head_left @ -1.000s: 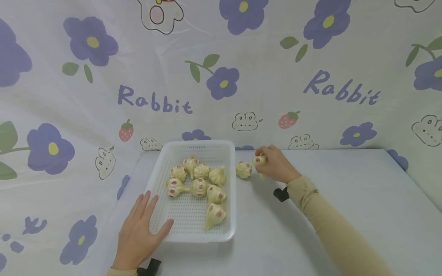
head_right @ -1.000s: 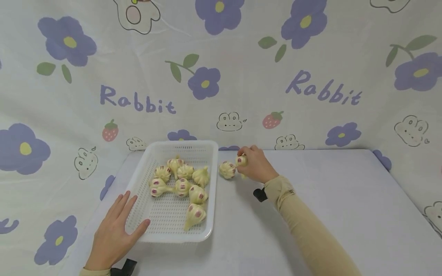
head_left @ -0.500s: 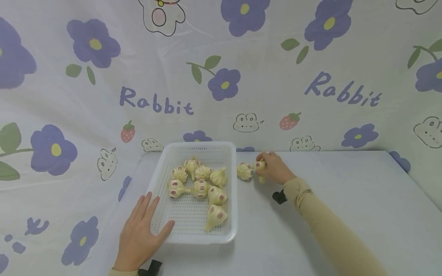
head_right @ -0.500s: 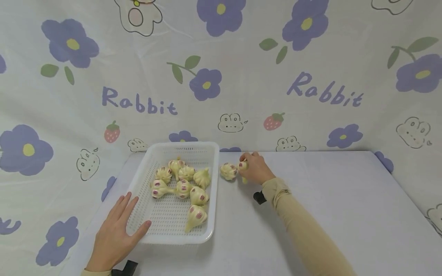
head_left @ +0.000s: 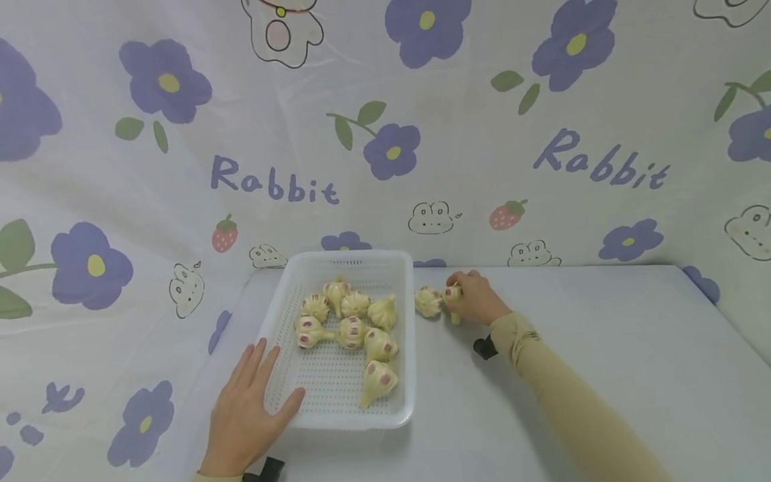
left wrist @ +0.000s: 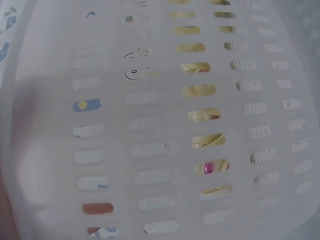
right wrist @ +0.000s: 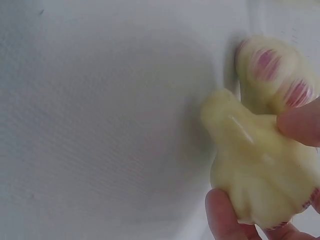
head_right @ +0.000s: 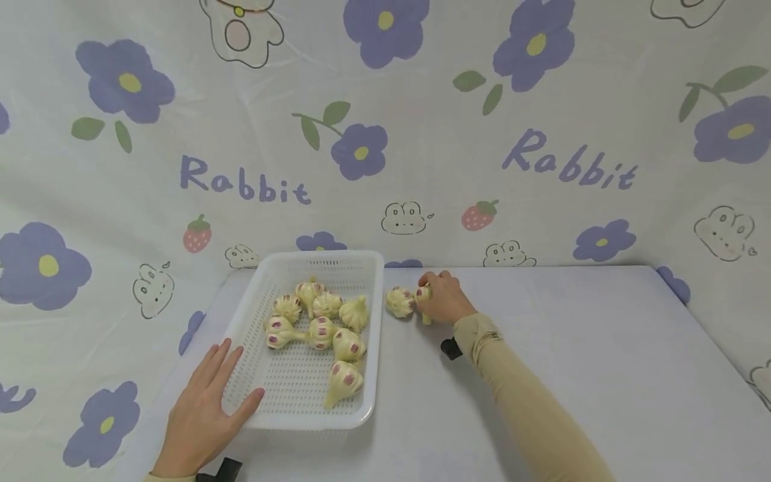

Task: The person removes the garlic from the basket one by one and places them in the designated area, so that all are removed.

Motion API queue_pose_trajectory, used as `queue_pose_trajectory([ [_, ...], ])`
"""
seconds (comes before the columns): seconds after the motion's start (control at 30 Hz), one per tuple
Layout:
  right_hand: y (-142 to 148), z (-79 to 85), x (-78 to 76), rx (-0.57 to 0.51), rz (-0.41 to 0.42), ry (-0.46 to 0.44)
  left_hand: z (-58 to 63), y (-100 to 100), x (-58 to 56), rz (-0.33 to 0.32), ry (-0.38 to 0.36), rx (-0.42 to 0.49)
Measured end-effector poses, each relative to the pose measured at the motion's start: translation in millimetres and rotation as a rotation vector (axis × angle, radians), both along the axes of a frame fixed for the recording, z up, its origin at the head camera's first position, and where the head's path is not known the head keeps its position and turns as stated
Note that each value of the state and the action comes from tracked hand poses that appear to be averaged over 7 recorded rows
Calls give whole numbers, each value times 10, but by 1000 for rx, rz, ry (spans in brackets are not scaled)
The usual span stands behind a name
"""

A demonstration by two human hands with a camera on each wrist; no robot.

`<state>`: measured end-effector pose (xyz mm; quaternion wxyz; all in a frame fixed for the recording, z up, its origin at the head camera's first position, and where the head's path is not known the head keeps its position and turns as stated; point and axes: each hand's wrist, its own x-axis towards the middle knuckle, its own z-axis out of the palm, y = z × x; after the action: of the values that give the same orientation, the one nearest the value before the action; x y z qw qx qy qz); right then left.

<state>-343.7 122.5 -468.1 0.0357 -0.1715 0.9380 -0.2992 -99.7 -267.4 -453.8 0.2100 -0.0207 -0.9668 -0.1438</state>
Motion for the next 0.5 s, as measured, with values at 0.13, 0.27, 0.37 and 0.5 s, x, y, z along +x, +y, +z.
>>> queue_pose_trajectory([
  [0.13, -21, -17, 1, 7, 2, 8, -5, 4, 1, 1, 11, 2],
  [0.27, -26, -43, -9, 20, -1, 6, -7, 6, -1, 8, -4, 2],
  [0.37, -29, -63, -28, 17, -6, -4, -12, 3, -1, 9, -5, 2],
  [0.5, -40, -76, -40, 10, 4, -5, -19, -1, -1, 6, 7, 4],
])
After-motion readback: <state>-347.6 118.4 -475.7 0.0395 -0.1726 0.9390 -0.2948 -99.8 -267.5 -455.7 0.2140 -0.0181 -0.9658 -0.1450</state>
